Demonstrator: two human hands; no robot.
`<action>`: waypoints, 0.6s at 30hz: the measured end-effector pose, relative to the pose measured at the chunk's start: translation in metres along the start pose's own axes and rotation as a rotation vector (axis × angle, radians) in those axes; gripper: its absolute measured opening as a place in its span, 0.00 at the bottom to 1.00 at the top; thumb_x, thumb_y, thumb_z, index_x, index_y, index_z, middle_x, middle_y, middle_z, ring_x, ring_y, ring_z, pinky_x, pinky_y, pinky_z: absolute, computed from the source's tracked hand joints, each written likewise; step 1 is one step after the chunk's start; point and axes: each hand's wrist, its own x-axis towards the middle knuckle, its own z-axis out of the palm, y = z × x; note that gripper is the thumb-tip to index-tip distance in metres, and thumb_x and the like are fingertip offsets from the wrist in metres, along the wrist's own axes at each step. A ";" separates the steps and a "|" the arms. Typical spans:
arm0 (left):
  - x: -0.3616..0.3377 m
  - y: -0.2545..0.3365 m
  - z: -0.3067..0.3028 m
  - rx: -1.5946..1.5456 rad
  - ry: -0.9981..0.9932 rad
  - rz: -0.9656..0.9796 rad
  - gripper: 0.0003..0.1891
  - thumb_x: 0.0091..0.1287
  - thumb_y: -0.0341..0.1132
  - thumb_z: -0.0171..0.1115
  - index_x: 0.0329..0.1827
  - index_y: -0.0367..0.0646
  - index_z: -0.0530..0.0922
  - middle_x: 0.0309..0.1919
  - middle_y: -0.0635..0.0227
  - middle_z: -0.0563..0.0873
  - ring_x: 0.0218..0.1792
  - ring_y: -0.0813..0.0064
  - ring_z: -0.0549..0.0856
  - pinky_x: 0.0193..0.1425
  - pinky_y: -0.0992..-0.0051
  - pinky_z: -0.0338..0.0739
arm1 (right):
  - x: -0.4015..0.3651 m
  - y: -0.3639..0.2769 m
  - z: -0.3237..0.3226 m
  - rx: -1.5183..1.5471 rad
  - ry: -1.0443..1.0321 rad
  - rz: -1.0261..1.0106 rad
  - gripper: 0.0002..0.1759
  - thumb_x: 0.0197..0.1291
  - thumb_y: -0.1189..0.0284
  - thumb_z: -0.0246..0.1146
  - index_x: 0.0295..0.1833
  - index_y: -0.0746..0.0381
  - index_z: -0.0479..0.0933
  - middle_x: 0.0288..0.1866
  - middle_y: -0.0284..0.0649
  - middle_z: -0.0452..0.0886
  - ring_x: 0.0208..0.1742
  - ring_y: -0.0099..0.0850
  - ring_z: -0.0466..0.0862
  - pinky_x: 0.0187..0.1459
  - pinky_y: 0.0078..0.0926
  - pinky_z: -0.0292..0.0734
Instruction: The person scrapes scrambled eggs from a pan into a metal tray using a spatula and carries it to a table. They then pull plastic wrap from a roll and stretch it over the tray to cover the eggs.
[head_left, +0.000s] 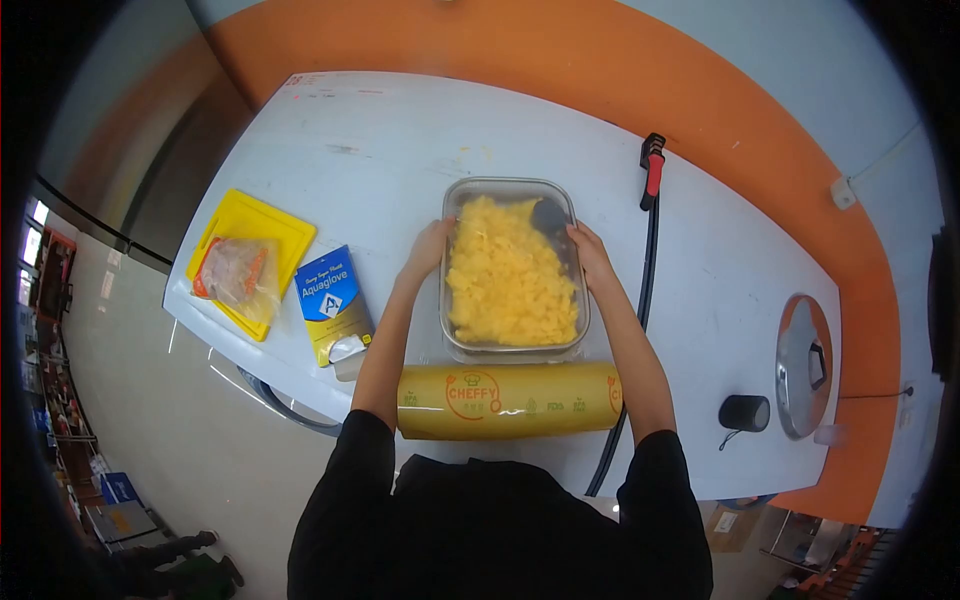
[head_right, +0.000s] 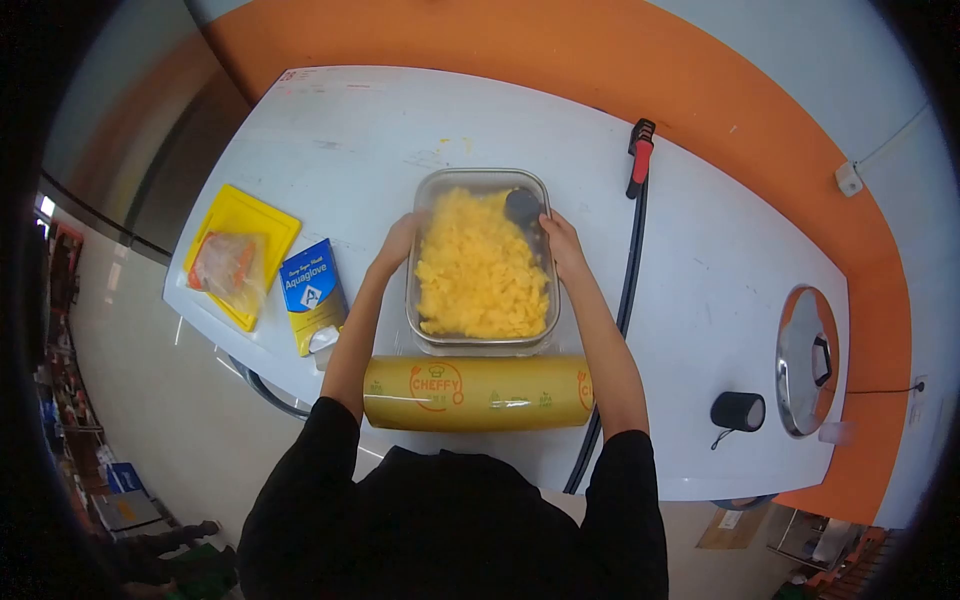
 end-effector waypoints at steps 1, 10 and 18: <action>0.003 -0.002 0.001 -0.027 -0.001 0.027 0.33 0.66 0.56 0.39 0.41 0.27 0.75 0.38 0.46 0.81 0.44 0.55 0.78 0.50 0.66 0.67 | 0.001 -0.001 0.001 -0.023 0.017 -0.018 0.15 0.64 0.71 0.51 0.54 0.66 0.71 0.42 0.34 0.79 0.39 0.21 0.78 0.39 0.18 0.75; 0.027 0.006 0.013 -0.183 0.003 0.017 0.34 0.66 0.57 0.38 0.45 0.27 0.74 0.40 0.50 0.81 0.45 0.61 0.78 0.52 0.69 0.67 | 0.026 -0.010 -0.004 -0.058 0.057 -0.048 0.16 0.64 0.70 0.52 0.55 0.66 0.71 0.42 0.34 0.78 0.38 0.21 0.77 0.39 0.16 0.73; -0.066 0.030 -0.003 -0.086 -0.180 -0.184 0.42 0.62 0.68 0.35 0.46 0.29 0.72 0.35 0.51 0.80 0.34 0.63 0.81 0.33 0.73 0.74 | -0.005 -0.022 -0.007 -0.297 0.114 0.038 0.37 0.61 0.48 0.49 0.68 0.60 0.53 0.62 0.45 0.64 0.58 0.35 0.69 0.53 0.34 0.69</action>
